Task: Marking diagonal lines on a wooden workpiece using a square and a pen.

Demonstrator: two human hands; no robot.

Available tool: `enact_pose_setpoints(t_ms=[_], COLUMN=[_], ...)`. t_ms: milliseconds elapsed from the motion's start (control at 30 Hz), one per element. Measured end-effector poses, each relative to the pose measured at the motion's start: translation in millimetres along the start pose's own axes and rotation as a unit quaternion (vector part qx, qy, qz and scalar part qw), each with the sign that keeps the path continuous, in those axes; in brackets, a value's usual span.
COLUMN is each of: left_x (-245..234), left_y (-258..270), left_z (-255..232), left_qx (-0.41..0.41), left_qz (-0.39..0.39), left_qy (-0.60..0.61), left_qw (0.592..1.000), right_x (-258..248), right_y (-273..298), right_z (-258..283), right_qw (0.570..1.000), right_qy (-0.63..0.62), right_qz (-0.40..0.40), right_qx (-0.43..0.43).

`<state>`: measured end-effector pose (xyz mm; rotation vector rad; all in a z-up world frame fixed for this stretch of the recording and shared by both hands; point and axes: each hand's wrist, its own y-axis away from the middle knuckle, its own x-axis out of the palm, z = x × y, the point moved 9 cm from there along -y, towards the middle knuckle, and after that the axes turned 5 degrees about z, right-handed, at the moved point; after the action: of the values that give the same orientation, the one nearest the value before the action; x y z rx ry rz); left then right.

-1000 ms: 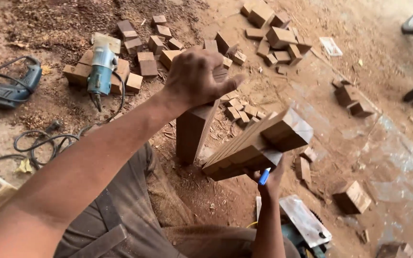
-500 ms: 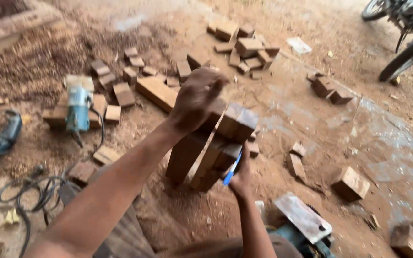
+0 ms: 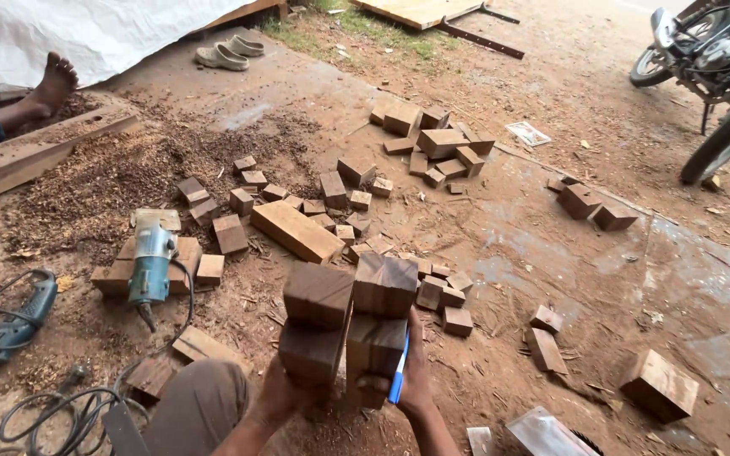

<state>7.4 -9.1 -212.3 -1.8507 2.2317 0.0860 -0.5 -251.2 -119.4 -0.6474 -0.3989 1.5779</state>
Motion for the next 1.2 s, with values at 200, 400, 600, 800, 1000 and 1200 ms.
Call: enact_pose_setpoints(t_ms=[200, 400, 600, 800, 1000, 1200], left_x=[23, 36, 75, 43, -1, -11], left_y=[7, 3, 23, 4, -31, -33], left_z=[-13, -16, 23, 46, 147, 146], left_qx=[-0.211, -0.105, -0.285, -0.025, -0.017, -0.116], left_qz=[-0.026, 0.001, -0.004, 0.085, -0.012, -0.088], left_qy=[0.512, 0.181, 0.458, 0.106, 0.432, 0.481], left_qw=[0.833, 0.978, 0.842, 0.990, 0.902, 0.865], right_x=[0, -9, -29, 7, 70, 78], right_y=[10, 34, 16, -11, -26, -23], right_z=[-44, -58, 36, 55, 27, -27], right_qw=[0.997, 0.988, 0.994, 0.974, 0.942, 0.917], right_qy=[0.052, -0.102, 0.043, 0.192, 0.327, 0.352], right_qz=[-0.063, -0.109, -0.100, -0.009, 0.054, 0.078], right_qx=[0.007, 0.039, -0.030, 0.118, 0.063, 0.172])
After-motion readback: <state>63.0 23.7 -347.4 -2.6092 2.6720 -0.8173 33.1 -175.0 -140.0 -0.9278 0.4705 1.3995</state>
